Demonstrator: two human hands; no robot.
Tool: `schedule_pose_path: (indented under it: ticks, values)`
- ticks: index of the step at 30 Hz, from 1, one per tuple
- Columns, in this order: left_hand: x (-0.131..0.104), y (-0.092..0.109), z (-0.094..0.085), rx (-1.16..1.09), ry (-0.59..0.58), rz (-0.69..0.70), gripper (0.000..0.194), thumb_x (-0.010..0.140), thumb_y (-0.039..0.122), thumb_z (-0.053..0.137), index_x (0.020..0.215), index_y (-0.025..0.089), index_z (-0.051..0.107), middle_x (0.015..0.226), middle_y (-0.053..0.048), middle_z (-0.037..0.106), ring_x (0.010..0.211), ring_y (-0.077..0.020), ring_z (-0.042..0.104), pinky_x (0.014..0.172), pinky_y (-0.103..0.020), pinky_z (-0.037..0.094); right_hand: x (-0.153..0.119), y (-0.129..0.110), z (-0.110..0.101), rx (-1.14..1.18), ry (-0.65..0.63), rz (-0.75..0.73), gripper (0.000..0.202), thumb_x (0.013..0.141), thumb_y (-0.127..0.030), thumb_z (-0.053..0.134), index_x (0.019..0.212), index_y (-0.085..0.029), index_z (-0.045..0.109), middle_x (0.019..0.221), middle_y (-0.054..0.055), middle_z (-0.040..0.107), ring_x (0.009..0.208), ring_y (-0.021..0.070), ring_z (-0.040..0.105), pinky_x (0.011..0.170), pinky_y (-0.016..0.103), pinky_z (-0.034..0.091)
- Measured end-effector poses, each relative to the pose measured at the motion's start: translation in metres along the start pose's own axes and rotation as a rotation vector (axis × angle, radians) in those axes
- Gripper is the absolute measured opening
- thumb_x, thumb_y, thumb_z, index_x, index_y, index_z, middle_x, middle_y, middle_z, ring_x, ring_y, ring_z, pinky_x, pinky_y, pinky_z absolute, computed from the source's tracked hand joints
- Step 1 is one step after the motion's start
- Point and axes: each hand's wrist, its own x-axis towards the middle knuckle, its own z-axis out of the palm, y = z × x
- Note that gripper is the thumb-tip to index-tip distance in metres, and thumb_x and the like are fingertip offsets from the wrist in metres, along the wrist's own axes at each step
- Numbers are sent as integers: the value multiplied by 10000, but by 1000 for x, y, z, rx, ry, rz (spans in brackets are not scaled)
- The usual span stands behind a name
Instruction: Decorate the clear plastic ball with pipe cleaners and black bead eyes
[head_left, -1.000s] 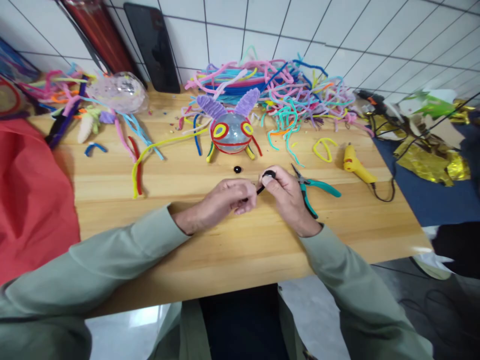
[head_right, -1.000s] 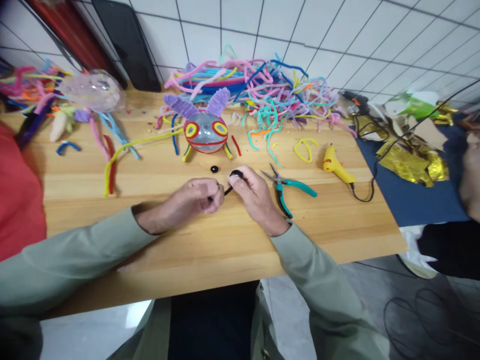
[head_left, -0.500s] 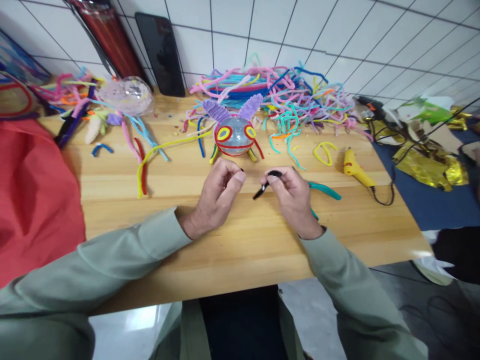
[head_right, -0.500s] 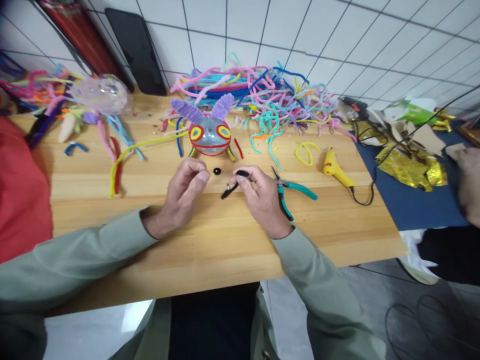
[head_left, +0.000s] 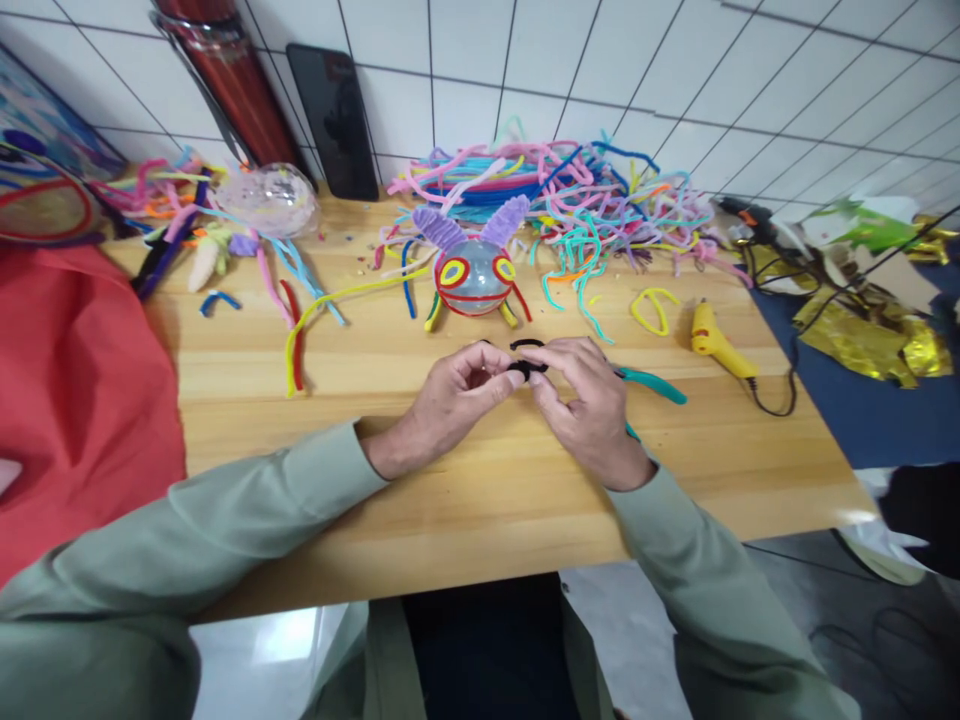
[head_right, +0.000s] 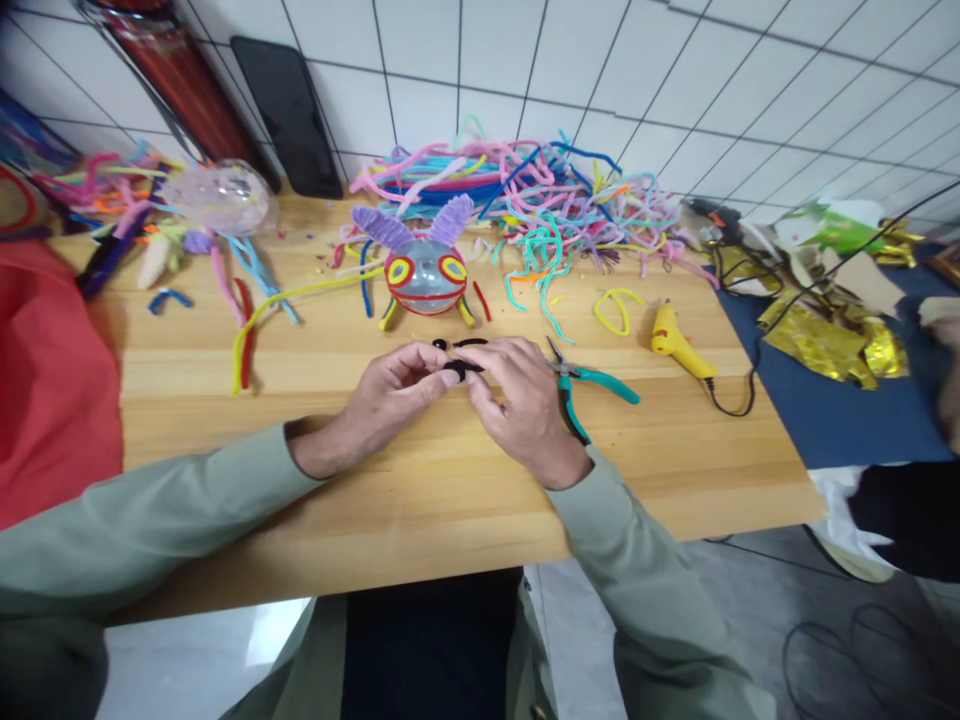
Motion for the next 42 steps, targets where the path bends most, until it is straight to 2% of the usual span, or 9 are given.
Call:
schedule_pose_path:
  ticks: [6, 11, 14, 18, 23, 28, 34, 38, 42]
  values:
    - [3, -5, -2, -8, 8, 7, 391, 844, 513, 892, 927, 192, 685, 814, 31, 650, 714, -99, 541, 707, -247, 483, 1, 4, 0, 4, 5, 21, 216, 997, -156, 676, 1156, -286, 739, 1034, 44, 820, 997, 261, 756, 886, 452, 604]
    - [1, -7, -2, -45, -14, -29, 398, 864, 529, 873, 1000, 206, 684, 822, 41, 627, 589, -67, 452, 542, -220, 396, 2, 5, 2, 3, 24, 26, 211, 992, -135, 679, 1127, -289, 730, 983, 25, 812, 940, 241, 759, 843, 424, 601]
    - [0, -8, -3, -64, -27, -74, 417, 877, 554, 851, 1034, 207, 680, 805, 44, 599, 559, -65, 447, 507, -220, 379, 2, 4, 2, 0, 21, 26, 214, 980, -133, 683, 1125, -284, 727, 963, 22, 807, 924, 241, 757, 831, 421, 600]
    - [2, -8, -4, -14, -31, -46, 396, 882, 529, 849, 1015, 200, 675, 837, 32, 624, 601, -71, 456, 549, -221, 403, 1, 5, 3, 9, 21, 52, 225, 983, -138, 677, 1145, -285, 730, 981, 20, 815, 942, 242, 769, 858, 428, 607]
    - [3, -4, -3, 47, -54, 20, 312, 882, 430, 848, 934, 186, 660, 863, 13, 649, 762, -107, 537, 732, -248, 483, 0, 7, 2, 10, 25, 44, 204, 1026, -152, 676, 1155, -298, 735, 1060, 22, 829, 1012, 237, 775, 894, 425, 606]
    - [2, -2, -4, 20, -122, -19, 242, 910, 354, 798, 961, 193, 624, 774, 52, 578, 649, -81, 494, 626, -223, 446, -1, 8, 1, -7, -18, 33, 224, 1060, -165, 637, 1174, -320, 752, 1100, 19, 830, 1073, 246, 768, 944, 451, 598]
    - [2, -9, -5, 12, -49, -2, 204, 910, 303, 767, 971, 215, 593, 744, 49, 592, 585, -88, 537, 550, -216, 458, -1, 10, 3, -28, -62, 19, 202, 1043, -181, 656, 1189, -297, 732, 1081, 39, 816, 1038, 264, 742, 911, 461, 576]
    - [1, -6, -5, 60, -10, 90, 158, 885, 230, 774, 969, 211, 642, 812, 34, 597, 644, -84, 494, 593, -221, 422, -2, 9, 2, -15, -74, 12, 210, 1022, -167, 669, 1190, -290, 701, 1051, 41, 787, 1045, 271, 721, 917, 470, 570]
    - [-1, -3, -4, 87, -19, 149, 149, 891, 235, 791, 968, 209, 667, 862, 10, 630, 763, -114, 547, 689, -239, 461, -1, 8, 0, -18, -79, 28, 186, 1040, -201, 649, 1191, -295, 700, 1126, 64, 761, 1134, 285, 704, 982, 507, 572]
